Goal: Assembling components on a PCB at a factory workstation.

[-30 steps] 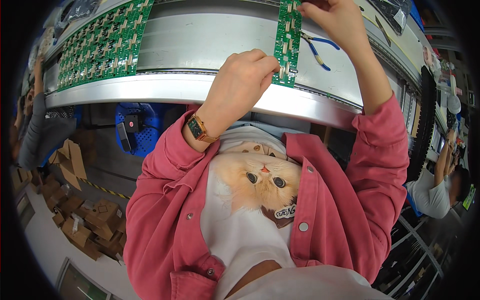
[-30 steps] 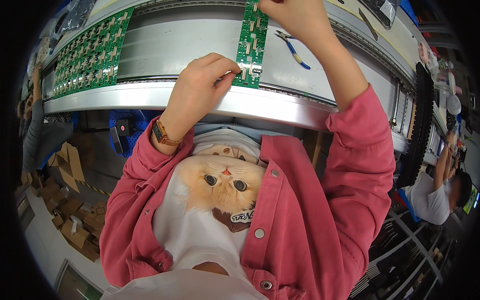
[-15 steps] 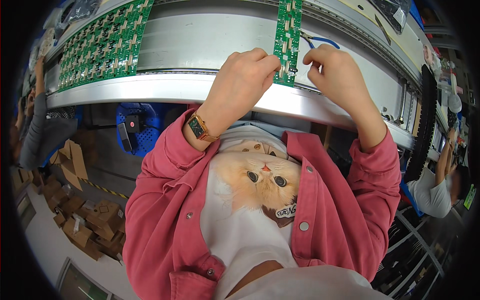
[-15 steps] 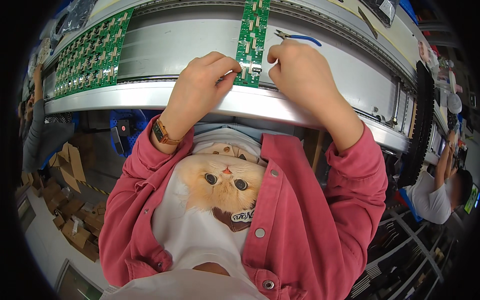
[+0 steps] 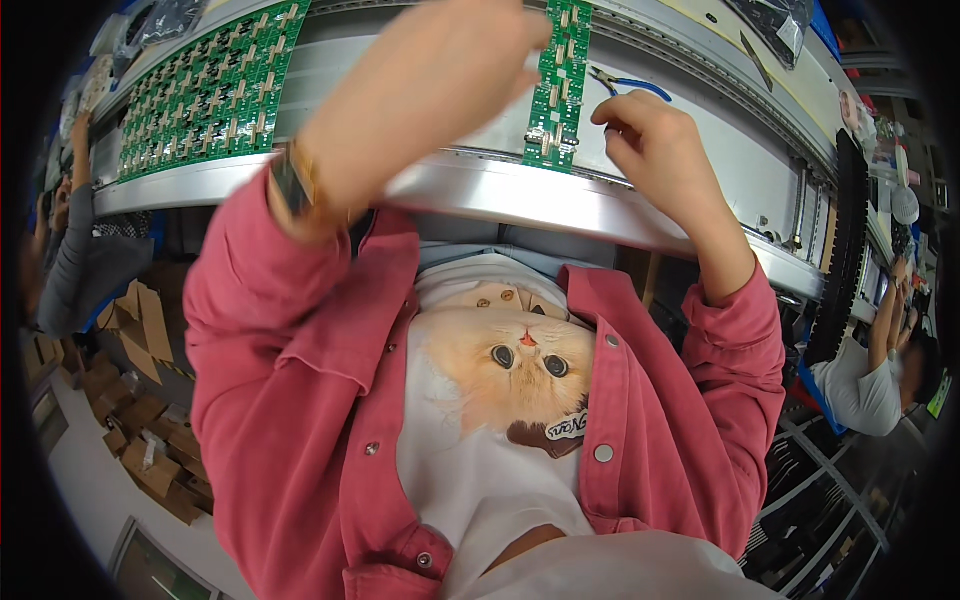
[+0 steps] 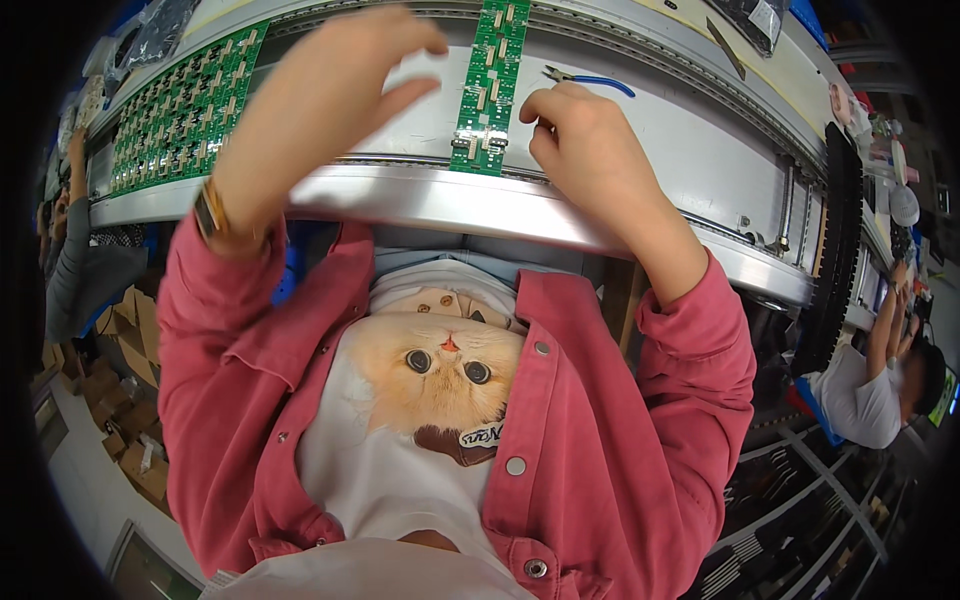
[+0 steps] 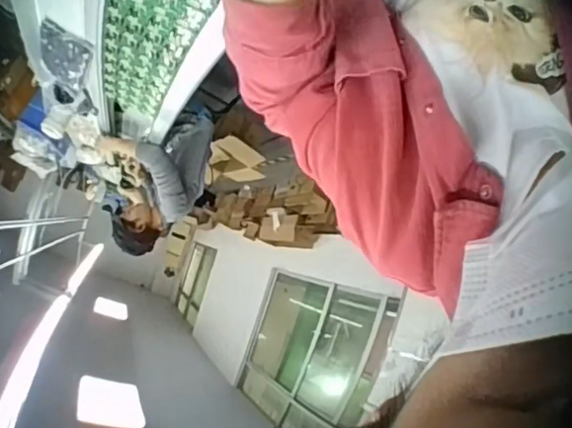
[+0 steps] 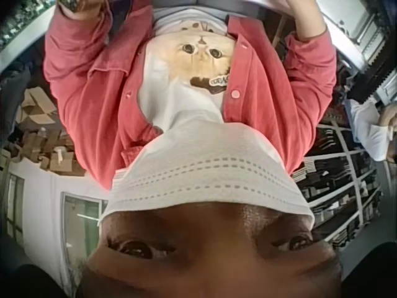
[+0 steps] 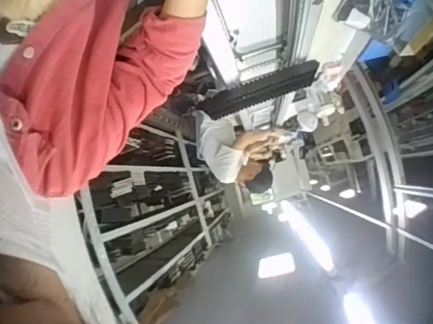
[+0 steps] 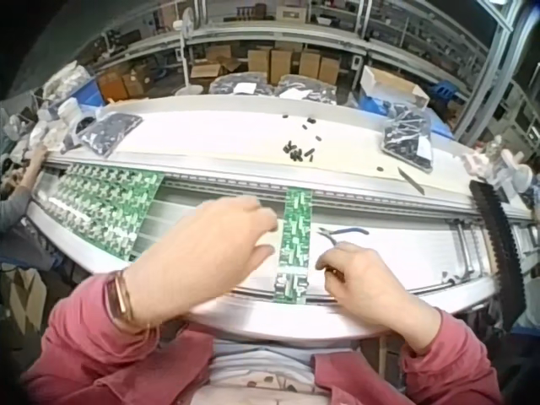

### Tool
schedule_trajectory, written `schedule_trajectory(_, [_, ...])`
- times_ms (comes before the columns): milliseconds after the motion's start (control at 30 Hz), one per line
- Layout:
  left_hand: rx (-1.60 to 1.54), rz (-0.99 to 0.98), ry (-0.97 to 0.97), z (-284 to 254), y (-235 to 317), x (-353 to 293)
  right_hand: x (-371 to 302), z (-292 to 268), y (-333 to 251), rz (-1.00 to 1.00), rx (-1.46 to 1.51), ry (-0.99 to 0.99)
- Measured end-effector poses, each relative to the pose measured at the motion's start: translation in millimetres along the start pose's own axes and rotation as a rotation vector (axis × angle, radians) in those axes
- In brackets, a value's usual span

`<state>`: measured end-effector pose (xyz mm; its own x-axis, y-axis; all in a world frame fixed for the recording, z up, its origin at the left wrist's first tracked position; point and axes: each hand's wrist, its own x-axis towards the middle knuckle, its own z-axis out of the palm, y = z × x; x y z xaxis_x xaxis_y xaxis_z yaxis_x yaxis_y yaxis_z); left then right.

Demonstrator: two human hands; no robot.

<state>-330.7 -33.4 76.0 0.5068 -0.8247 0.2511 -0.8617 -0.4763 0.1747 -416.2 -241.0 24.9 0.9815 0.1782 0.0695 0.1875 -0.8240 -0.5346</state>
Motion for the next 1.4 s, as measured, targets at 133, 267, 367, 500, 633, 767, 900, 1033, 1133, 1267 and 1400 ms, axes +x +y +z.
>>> schedule_trajectory(133, [-0.167,-0.04,0.113,31.9,-70.9,16.3,2.5,-2.2,1.8,-0.008,0.115,0.072])
schedule_trajectory(267, [-0.002,-0.016,0.234,102.9,-133.0,133.5,9.1,6.5,-9.1,-0.03,0.256,0.075])
schedule_trajectory(367, [0.038,-0.107,0.198,114.1,-126.3,150.9,5.4,8.3,-3.3,-0.017,0.328,0.105])
schedule_trajectory(500, [0.082,-0.12,0.22,126.0,-134.2,157.3,4.4,8.2,-3.0,-0.019,0.332,0.083])
schedule_trajectory(633, [0.096,-0.1,0.286,128.7,-135.7,155.7,4.3,8.9,-3.1,-0.042,0.29,0.054])
schedule_trajectory(767, [0.047,-0.112,0.376,124.9,-121.6,149.3,3.6,12.0,-0.5,-0.101,0.233,0.047])
schedule_trajectory(900, [0.063,-0.139,0.48,119.2,-102.6,141.5,5.0,16.6,2.9,-0.142,0.199,0.072])
schedule_trajectory(1033, [-0.11,-0.114,0.486,112.6,-106.7,136.8,6.3,16.0,-0.6,-0.129,0.21,0.054])
schedule_trajectory(1133, [-0.263,-0.101,0.454,102.8,-105.4,133.8,7.1,15.9,-1.3,-0.125,0.2,0.045])
schedule_trajectory(1267, [-0.546,-0.086,0.339,79.7,-88.8,124.4,6.8,15.4,-0.8,-0.12,0.163,0.041])
schedule_trajectory(1400, [-0.876,-0.239,0.275,57.5,-68.6,106.6,5.3,10.6,-2.8,-0.189,0.058,0.089])
